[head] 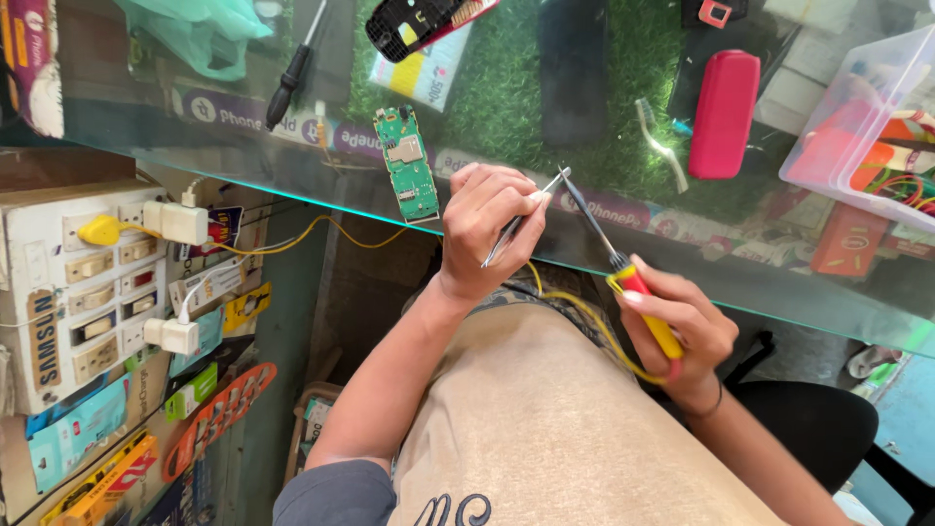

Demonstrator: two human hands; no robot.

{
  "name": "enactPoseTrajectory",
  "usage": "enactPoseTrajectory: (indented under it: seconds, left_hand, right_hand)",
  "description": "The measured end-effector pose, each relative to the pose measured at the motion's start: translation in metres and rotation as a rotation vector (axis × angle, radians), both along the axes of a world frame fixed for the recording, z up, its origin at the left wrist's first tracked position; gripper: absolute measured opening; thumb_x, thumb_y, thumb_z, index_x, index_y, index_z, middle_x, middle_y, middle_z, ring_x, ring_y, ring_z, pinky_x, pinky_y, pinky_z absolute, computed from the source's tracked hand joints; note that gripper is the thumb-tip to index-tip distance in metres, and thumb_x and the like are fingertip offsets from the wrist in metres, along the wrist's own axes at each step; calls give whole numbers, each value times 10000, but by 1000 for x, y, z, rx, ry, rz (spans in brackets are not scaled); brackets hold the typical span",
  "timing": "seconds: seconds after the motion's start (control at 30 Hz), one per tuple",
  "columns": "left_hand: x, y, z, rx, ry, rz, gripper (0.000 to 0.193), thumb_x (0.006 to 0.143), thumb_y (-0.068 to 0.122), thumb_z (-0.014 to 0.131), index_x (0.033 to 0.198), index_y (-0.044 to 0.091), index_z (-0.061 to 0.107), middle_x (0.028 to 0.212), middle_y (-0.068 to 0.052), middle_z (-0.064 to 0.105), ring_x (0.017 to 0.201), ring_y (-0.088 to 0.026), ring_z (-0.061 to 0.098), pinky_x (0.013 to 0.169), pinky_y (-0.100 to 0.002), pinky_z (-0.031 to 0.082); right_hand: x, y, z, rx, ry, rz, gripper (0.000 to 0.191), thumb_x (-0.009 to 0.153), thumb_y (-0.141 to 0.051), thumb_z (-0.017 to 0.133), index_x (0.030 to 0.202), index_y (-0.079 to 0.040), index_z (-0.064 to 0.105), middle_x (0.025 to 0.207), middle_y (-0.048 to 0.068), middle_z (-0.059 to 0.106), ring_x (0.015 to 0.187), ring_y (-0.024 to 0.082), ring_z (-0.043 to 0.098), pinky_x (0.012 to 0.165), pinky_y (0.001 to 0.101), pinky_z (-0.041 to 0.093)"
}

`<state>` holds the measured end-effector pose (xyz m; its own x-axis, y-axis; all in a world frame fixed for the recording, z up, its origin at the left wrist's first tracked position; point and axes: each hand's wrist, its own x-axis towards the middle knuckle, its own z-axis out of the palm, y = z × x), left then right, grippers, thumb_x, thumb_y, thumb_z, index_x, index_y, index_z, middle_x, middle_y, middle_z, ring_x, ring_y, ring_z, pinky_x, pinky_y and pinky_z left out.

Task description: The person solders a small electronic component onto a green circuit board using a soldering iron and tweezers. After soldering, they insert the board into a black phone housing and connect a white charging cable to test the device.

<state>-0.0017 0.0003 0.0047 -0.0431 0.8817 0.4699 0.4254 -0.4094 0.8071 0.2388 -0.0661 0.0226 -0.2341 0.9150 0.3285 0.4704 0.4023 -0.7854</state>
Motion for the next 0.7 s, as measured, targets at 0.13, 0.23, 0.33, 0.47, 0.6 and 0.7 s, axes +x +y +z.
enactPoseTrajectory:
  seconds: [0.13, 0.23, 0.33, 0.47, 0.6, 0.7]
  left_hand:
    - [-1, 1, 0, 0, 17, -7, 200, 827, -41, 796, 835, 57, 622, 887, -59, 693, 904, -242, 690, 895, -367, 460]
    - [0, 1, -1, -2, 11, 4, 194, 823, -35, 797, 834, 60, 628, 887, -63, 691, 903, -239, 692, 895, -367, 461]
    - [-1, 0, -1, -8, 19, 2, 189, 826, -37, 796, 836, 56, 632, 885, -63, 690, 907, -242, 691, 896, -366, 463]
    - [0, 0, -2, 3, 9, 3, 197, 826, -37, 795, 826, 57, 622, 886, -67, 692, 904, -239, 693, 892, -364, 460]
    - [-1, 0, -1, -4, 16, -9, 205, 821, -37, 795, 819, 56, 612, 877, -65, 687, 904, -240, 692, 893, -368, 454]
    - [-1, 0, 0, -8, 9, -8, 214, 824, -36, 794, 811, 59, 602, 879, -58, 689, 902, -234, 693, 892, -363, 455]
  right_hand:
    - [5, 8, 7, 60, -97, 136, 205, 838, 40, 811, 1012, -31, 729, 1181, 233, 694, 1065, 335, 740, 944, 355, 596]
    - [8, 14, 12, 110, -150, 192, 207, 804, 14, 809, 997, -42, 756, 1170, 200, 692, 1070, 355, 731, 945, 386, 606]
    - [9, 18, 16, 121, -201, 236, 211, 801, 17, 803, 998, -51, 770, 1183, 190, 692, 1079, 353, 721, 937, 393, 614]
    - [8, 23, 24, 121, -222, 298, 228, 788, 13, 775, 1003, -64, 781, 1204, 162, 693, 1132, 352, 695, 962, 404, 597]
    - [8, 27, 29, 89, -269, 342, 237, 771, -1, 764, 996, -72, 785, 1230, 147, 693, 1179, 349, 672, 985, 406, 585]
    - [8, 29, 30, 100, -278, 357, 235, 763, 1, 766, 984, -76, 785, 1229, 143, 695, 1175, 343, 671, 973, 405, 581]
